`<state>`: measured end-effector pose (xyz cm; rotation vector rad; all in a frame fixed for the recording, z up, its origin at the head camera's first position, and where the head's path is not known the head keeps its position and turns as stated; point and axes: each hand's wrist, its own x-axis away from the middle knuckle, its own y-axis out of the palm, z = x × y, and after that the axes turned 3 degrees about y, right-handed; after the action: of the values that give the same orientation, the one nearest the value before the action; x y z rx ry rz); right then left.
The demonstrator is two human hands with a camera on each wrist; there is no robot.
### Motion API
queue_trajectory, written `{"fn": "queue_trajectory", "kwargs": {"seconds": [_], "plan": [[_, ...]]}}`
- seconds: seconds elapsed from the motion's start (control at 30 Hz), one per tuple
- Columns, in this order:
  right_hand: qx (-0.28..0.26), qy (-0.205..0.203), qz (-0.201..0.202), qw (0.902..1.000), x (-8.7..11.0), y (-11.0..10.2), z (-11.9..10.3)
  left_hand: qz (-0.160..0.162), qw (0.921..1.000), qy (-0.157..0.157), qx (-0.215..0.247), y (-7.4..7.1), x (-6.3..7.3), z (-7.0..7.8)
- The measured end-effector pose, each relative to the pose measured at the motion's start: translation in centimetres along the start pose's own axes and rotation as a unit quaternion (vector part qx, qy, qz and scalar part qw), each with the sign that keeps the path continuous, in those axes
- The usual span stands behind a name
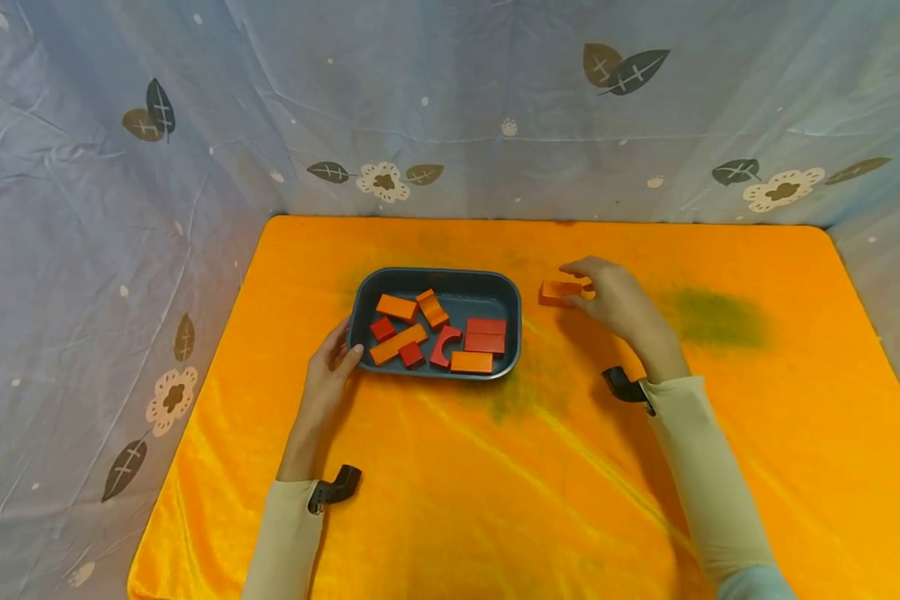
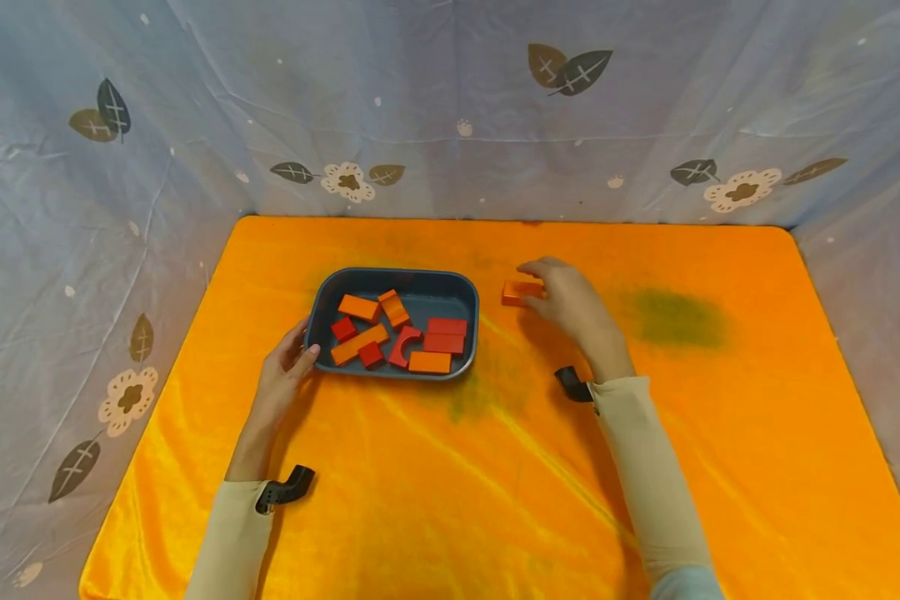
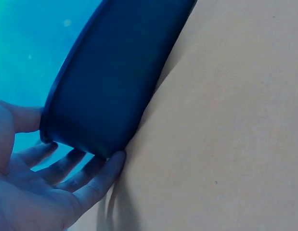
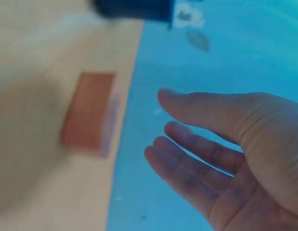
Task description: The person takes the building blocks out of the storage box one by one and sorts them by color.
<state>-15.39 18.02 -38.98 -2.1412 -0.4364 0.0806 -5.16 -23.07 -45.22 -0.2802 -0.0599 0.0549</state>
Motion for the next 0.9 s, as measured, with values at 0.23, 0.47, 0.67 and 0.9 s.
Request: {"fn": "queue_trajectory", "kwargs": {"seconds": [0.23, 0.47, 0.67, 0.9], "plan": [[0.049, -0.097, 0.045, 0.9931, 1.2, 0.7, -3.4, -0.001, 1.0000, 0.000, -0.003, 0.0, 0.1, 0.0], [0.088, -0.136, 0.023, 0.9866, 2.3, 2.2, -6.8, 0.000, 1.0000, 0.004, -0.007, 0.0, -0.1, -0.1], [0.083, -0.175, -0.007, 0.9810, 2.4, 4.3, -8.3, -0.008, 0.9999, 0.006, -0.006, -0.1, -0.1, 0.2], [0.067, -0.193, -0.069, 0.9765, 1.6, 6.5, -9.1, -0.016, 0.9998, 0.005, 0.009, -0.1, 0.0, 0.1]]}}
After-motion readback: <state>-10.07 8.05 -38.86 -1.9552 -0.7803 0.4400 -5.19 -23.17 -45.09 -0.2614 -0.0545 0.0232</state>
